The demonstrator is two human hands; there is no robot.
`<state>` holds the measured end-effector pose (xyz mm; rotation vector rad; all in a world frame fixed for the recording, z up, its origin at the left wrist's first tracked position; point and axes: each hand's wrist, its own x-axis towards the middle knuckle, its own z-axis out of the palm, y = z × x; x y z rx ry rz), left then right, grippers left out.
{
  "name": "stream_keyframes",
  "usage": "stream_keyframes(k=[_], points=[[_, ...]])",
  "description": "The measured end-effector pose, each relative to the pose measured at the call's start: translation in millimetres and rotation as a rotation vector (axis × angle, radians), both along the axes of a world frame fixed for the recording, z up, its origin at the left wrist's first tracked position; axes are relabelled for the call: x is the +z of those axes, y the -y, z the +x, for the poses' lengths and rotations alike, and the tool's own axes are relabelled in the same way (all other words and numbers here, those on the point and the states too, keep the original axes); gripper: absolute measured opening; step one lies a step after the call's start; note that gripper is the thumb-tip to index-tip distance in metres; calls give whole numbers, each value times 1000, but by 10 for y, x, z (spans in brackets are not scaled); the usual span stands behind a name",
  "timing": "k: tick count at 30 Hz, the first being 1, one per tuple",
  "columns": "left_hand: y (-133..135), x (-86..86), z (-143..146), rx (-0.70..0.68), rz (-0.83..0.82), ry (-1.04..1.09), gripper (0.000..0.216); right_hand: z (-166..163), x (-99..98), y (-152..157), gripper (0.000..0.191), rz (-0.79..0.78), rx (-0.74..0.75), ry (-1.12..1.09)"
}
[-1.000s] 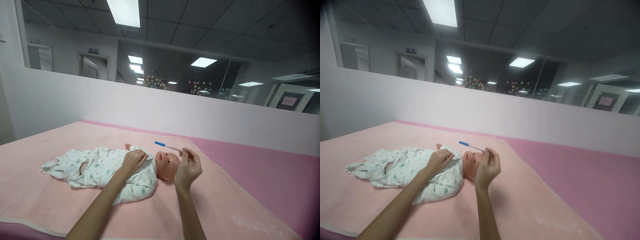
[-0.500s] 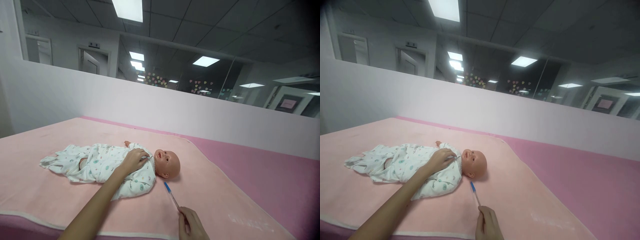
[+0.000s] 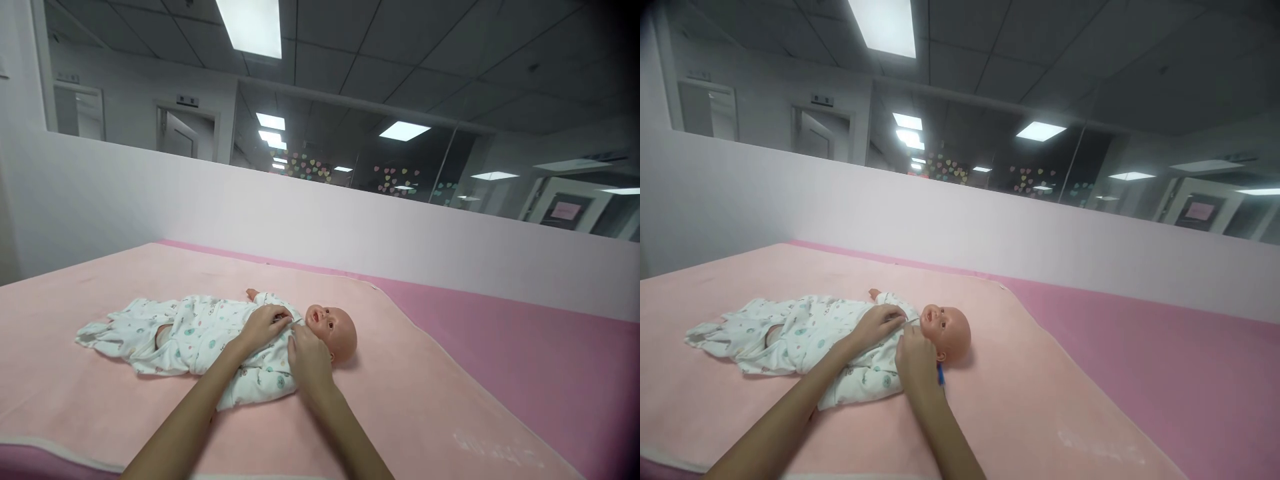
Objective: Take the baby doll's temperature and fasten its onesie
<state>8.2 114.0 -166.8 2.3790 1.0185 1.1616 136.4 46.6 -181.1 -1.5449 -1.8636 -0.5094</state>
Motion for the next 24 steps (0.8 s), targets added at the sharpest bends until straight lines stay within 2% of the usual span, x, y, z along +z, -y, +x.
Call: stream_keyframes(k=[4,9,13,18,24], points=[[-10,0,-4,-28,-48,34,26,-40,-102,-299,16,21,61,-46],[-12,-6,-11,-61,-87,61,27,0,-205,-234,24,116,267,-364],[25,18,-22,-115,-133,115,28,-29,-204,-197,29,141,292,-475],[71,49,-20,-143,-139,193,26,-20,-224,-226,23,200,303,-510],[45,32,-28,-176,-206,185,25,-10,-236,-228,19,206,299,-527]])
